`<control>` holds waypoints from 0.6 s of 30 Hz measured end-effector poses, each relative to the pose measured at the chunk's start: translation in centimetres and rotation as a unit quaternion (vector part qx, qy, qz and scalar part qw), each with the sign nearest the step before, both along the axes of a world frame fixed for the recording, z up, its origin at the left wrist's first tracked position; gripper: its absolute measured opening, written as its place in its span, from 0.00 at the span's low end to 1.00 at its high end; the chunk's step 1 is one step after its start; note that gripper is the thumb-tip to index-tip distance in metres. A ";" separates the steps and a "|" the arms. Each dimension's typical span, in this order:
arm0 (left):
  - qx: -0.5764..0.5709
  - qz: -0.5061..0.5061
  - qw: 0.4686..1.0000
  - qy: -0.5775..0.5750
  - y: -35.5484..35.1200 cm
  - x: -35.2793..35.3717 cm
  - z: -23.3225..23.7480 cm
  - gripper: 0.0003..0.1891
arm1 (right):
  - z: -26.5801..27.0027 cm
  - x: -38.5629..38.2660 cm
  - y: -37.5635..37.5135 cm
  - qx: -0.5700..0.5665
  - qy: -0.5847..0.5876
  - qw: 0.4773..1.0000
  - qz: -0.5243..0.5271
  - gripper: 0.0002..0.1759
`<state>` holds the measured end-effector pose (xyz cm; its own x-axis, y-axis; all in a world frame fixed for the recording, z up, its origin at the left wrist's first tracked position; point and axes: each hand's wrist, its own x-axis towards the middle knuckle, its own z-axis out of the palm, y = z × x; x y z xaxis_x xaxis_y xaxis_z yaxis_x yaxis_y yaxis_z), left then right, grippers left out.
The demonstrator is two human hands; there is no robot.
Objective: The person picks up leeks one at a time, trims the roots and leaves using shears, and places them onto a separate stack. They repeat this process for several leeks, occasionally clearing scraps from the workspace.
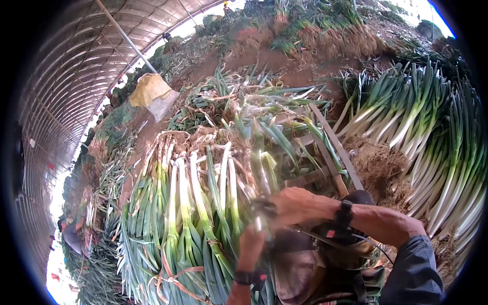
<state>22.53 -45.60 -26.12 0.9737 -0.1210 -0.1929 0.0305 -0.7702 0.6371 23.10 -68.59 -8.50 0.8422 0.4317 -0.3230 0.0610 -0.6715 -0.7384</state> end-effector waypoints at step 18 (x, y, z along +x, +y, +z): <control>0.095 -0.203 0.955 -0.192 3.4 10.5 -4.5 0.12 | -15.3 7.1 1.7 0.298 -0.201 0.925 0.122 0.33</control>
